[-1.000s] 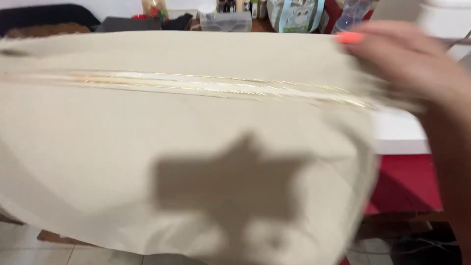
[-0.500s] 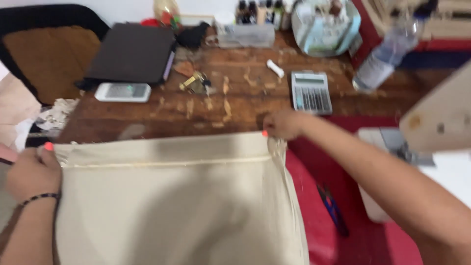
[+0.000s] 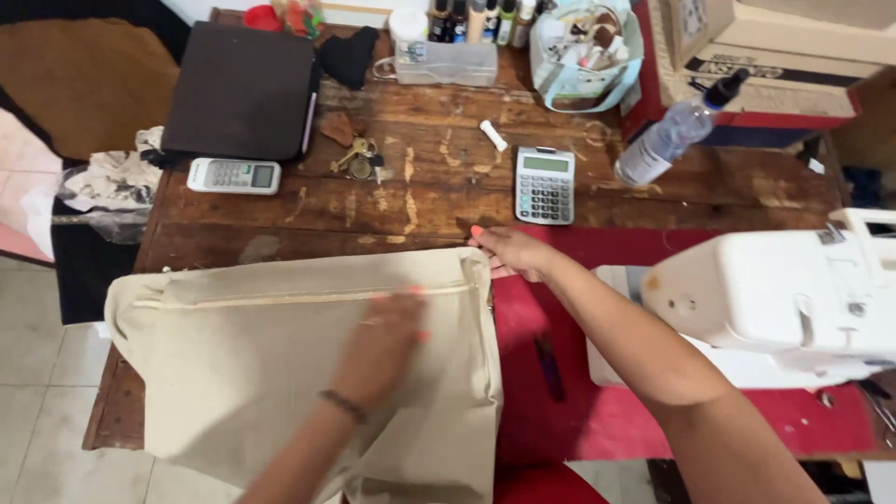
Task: Measuring and marking a beige fabric garment on a workbench using a tape measure and a marker.
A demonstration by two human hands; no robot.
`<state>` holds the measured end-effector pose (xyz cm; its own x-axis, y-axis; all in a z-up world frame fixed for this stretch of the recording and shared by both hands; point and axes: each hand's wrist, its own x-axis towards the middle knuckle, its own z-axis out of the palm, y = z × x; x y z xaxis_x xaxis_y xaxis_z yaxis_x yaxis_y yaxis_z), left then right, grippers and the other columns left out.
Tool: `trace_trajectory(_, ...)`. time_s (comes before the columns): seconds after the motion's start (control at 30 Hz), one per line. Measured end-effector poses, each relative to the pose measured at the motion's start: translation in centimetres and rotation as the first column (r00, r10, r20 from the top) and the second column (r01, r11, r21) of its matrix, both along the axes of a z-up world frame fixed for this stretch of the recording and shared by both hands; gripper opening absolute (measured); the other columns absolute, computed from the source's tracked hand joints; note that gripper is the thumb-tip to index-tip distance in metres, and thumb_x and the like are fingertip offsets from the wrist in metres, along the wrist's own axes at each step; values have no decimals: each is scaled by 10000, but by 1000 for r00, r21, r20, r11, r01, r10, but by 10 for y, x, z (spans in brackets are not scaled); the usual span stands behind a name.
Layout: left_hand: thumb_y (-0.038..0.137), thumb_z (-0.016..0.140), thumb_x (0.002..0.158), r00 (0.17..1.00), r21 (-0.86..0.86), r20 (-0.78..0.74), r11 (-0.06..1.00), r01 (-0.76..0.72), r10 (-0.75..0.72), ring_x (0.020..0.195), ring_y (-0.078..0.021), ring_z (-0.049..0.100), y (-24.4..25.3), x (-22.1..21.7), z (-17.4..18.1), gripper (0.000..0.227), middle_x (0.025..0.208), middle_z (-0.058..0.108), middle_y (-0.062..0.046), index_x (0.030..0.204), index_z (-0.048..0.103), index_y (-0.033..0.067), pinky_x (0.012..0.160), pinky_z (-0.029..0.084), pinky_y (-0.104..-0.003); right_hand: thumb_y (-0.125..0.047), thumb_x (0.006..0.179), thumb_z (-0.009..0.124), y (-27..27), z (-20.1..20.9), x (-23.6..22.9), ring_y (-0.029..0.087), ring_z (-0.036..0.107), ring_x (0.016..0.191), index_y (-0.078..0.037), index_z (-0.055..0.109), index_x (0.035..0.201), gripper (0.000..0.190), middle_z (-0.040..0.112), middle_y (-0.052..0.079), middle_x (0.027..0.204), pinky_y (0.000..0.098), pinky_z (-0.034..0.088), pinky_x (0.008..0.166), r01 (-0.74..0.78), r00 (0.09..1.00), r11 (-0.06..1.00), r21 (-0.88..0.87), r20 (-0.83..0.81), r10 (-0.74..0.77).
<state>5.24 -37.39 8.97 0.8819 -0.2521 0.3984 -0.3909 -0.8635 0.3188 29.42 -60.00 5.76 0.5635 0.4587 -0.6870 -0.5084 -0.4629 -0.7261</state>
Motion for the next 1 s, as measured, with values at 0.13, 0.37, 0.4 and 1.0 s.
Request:
trace_trajectory(0.13, 435, 523, 1021, 991, 103, -132, 994, 24, -10, 1474, -332, 362, -53, 24, -18, 632, 1577, 440, -107, 1563, 397, 136, 1204, 253, -516, -360, 1068, 458, -15, 18, -27, 200, 741, 1019, -146, 560, 1336, 358, 732, 82, 1194, 420, 627, 890, 202, 966, 979, 18, -170, -196)
trace_trajectory(0.37, 632, 326, 1027, 901, 125, -430, 984, 125, -60, 1573, -232, 99, -29, 33, 5, 724, 1687, 233, -46, 1589, 288, 178, 1282, -49, -475, -170, 908, 735, -24, 13, -103, 283, 683, 969, -29, 561, 1357, 502, 629, 157, 1165, 414, 577, 843, 215, 960, 977, 5, 180, -212)
trace_trajectory(0.4, 655, 277, 1025, 858, 116, -508, 982, 148, -69, 1576, -246, 76, -27, 33, 14, 733, 1688, 221, -65, 1583, 286, 179, 1278, -77, -497, -153, 949, 716, -28, -8, -110, 225, 698, 753, -68, 716, 1188, 254, 700, 126, 919, 343, 593, 683, 238, 898, 971, 12, 378, -225)
trace_trajectory(1.0, 475, 523, 997, 976, -4, -166, 990, 139, -138, 1535, -280, 256, -30, 30, -53, 710, 1669, 290, -100, 1585, 334, 125, 1281, 79, -557, -171, 900, 755, -13, 59, -128, 303, 698, 1038, -206, 613, 1269, 397, 672, 87, 1086, 448, 567, 893, 393, 387, 843, -367, 898, 210)
